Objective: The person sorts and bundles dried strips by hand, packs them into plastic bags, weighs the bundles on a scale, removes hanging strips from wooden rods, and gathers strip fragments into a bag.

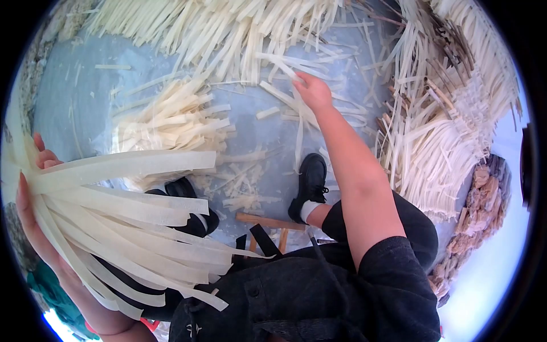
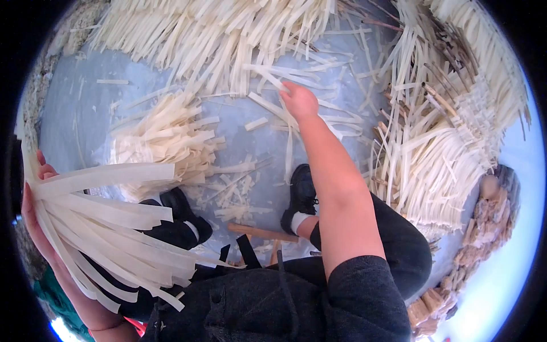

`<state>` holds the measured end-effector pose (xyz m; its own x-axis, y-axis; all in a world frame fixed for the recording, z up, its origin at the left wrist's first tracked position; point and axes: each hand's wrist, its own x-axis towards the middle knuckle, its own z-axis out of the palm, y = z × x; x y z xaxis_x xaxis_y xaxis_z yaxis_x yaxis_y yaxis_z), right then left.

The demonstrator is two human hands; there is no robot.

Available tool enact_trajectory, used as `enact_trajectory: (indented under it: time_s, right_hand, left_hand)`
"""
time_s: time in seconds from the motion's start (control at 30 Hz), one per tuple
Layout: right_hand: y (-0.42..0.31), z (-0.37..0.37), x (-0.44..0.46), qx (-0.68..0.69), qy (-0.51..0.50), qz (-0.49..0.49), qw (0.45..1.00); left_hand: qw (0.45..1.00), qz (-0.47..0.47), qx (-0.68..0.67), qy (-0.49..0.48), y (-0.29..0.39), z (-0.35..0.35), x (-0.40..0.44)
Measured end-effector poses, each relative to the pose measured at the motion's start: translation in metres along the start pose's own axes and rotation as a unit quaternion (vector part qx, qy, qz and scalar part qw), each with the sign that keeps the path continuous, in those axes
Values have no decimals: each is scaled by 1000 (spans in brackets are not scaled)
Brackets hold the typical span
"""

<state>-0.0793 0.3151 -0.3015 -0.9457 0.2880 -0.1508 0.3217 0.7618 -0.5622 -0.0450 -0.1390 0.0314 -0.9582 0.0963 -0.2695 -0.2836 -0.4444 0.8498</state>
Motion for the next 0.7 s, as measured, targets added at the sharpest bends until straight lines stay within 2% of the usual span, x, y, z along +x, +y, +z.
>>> enact_trajectory:
  time_s: [0.03,0.07,0.13,0.17,0.23,0.27,0.33,0.47,0.53,0.57,0.63,0.67,0.7]
  right_hand:
    - [0,5,6,-30,8,-45,999]
    - [-7,5,11,-28,8,-44,999]
    - [-18,5,21,26,11,37,999]
    - [-20,4,23,26,9,38,999]
    - [-24,2,27,-64,-7,109,992]
    - [-25,2,25,-65,-8,109,992]
    - [-27,0,14,-112,-62,224,966]
    - [4,31,-3,-97,-94,213,968]
    - [9,38,-1,164,-24,162,973]
    - [6,31,-1,163,-26,162,973]
    - [-12,2,3,267,6,65,962]
    - [-14,-9,2,265,6,63,962]
    - [-14,-21,-3,322,1,36,946]
  left_hand:
    - [1000,-1,2,5,0,1,0]
    - [1000,-1,5,10,0,1,1]
    - [1000,0,4,6,0,1,2]
    - [1000,1,1,1,0,1,2]
    - [1000,-1,-5,7,1,2,3]
    - [1000,-2,-12,13,1,1,4]
    - [1000,-2,-16,11,2,-1,5]
    - [1000,-7,-19,0,2,-4,6]
    - [999,-11,-29,-7,3,-7,6]
    - [999,-12,-36,-12,3,-7,5]
    - [999,-14,-40,-9,5,-8,4]
    - [999,-13,-39,-6,5,-8,4]
    - [999,-12,-39,-4,6,-8,3]
